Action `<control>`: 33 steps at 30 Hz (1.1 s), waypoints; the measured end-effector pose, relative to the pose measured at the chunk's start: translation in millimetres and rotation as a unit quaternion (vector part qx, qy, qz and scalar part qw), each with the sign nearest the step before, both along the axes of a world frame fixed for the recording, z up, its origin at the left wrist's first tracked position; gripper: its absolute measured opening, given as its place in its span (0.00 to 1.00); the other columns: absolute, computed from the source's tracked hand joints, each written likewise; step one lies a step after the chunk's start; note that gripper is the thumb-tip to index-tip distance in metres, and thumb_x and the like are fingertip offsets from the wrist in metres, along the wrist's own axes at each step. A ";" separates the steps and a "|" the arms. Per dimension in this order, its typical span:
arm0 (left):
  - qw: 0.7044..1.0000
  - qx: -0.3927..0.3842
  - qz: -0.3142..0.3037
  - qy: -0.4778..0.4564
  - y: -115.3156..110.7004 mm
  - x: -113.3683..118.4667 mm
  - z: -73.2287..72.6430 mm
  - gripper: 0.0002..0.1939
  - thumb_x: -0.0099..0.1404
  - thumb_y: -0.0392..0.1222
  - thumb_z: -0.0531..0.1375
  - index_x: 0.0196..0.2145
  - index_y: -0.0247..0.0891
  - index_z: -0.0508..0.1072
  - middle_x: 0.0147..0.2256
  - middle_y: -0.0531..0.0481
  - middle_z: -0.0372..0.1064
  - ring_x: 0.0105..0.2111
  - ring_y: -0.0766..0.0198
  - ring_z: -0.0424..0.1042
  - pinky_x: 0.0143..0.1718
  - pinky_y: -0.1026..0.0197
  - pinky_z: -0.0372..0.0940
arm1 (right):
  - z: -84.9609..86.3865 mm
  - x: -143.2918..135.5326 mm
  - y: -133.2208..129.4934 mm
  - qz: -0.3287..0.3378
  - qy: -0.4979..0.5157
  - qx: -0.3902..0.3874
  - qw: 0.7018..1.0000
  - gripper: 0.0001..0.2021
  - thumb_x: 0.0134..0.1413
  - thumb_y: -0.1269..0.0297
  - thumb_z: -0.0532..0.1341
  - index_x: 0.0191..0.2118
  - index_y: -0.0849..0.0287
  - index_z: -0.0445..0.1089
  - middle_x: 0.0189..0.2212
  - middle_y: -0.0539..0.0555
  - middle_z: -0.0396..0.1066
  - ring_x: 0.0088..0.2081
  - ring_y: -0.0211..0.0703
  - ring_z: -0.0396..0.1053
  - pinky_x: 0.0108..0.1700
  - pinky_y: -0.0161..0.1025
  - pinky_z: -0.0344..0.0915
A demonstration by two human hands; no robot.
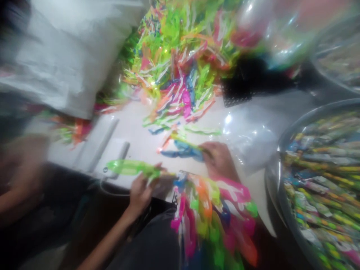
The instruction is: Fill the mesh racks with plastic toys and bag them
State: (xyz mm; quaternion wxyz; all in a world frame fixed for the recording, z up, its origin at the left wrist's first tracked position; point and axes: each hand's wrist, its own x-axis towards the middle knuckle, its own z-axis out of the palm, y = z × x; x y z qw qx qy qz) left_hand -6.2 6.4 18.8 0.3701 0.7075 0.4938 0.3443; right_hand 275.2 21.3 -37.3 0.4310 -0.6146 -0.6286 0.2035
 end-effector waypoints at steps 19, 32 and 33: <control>0.973 0.057 -0.215 0.062 -10.1 4.5 -4.6 0.28 0.77 0.35 0.54 0.72 0.45 0.60 0.60 0.39 0.73 0.60 0.53 0.74 0.62 0.50 0.72 | -5.5 -1.0 -2.7 -0.012 -0.043 0.002 0.999 0.13 0.70 0.58 0.58 0.52 0.54 0.75 0.48 0.58 0.76 0.50 0.55 0.71 0.53 0.52 0.70; 0.979 0.064 -0.191 0.015 -8.7 15.9 -2.6 0.27 0.76 0.33 0.53 0.70 0.42 0.62 0.56 0.38 0.72 0.56 0.55 0.74 0.57 0.53 0.73 | -6.8 -1.6 -4.4 -0.016 -0.052 0.017 0.998 0.12 0.70 0.58 0.58 0.52 0.53 0.74 0.47 0.57 0.76 0.49 0.54 0.71 0.52 0.51 0.70; 0.981 0.068 -0.182 0.008 -8.0 17.7 -0.6 0.24 0.77 0.34 0.54 0.68 0.40 0.65 0.54 0.38 0.74 0.54 0.56 0.75 0.55 0.54 0.74 | -6.4 -1.4 -4.5 -0.013 -0.055 0.019 0.998 0.12 0.69 0.58 0.59 0.53 0.53 0.74 0.47 0.57 0.76 0.49 0.54 0.71 0.53 0.51 0.70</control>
